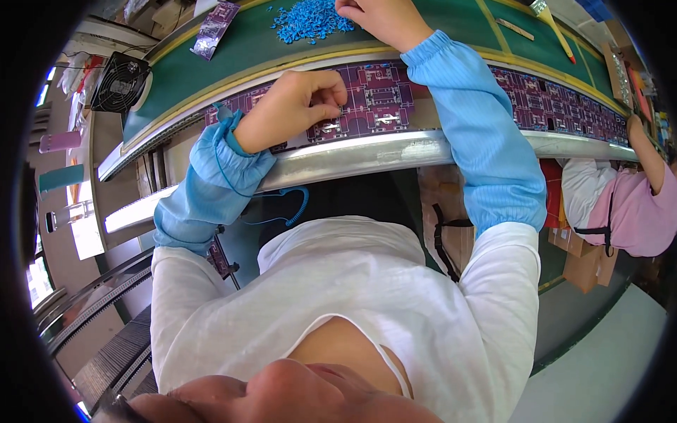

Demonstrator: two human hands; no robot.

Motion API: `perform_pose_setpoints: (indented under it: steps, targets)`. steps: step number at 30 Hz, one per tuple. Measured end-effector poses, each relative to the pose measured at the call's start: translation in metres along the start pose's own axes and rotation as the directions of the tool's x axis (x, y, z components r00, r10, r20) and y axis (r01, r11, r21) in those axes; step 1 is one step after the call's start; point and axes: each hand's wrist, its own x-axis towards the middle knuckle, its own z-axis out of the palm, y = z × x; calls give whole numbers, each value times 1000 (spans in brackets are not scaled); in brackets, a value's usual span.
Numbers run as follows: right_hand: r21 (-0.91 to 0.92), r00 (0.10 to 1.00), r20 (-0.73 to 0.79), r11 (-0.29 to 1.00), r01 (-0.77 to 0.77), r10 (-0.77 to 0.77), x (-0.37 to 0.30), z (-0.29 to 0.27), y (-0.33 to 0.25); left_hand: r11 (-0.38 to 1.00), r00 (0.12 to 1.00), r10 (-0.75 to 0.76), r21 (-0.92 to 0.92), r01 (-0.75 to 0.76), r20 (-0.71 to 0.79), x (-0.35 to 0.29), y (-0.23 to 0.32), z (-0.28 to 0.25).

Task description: The person assembles blue electronic components onto a circuit board by hand.

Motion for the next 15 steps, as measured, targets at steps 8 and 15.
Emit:
perform_pose_setpoints:
  steps: [8, 15]
  targets:
    - [-13, 998, -38, 999, 50, -50, -1, 4, 5, 999, 999, 5, 38, -7, 41, -5, 5, 11]
    - [-33, 996, -2, 995, 91, -91, -2, 2, 5, 994, 998, 42, 101, -46, 44, -7, 4, 14]
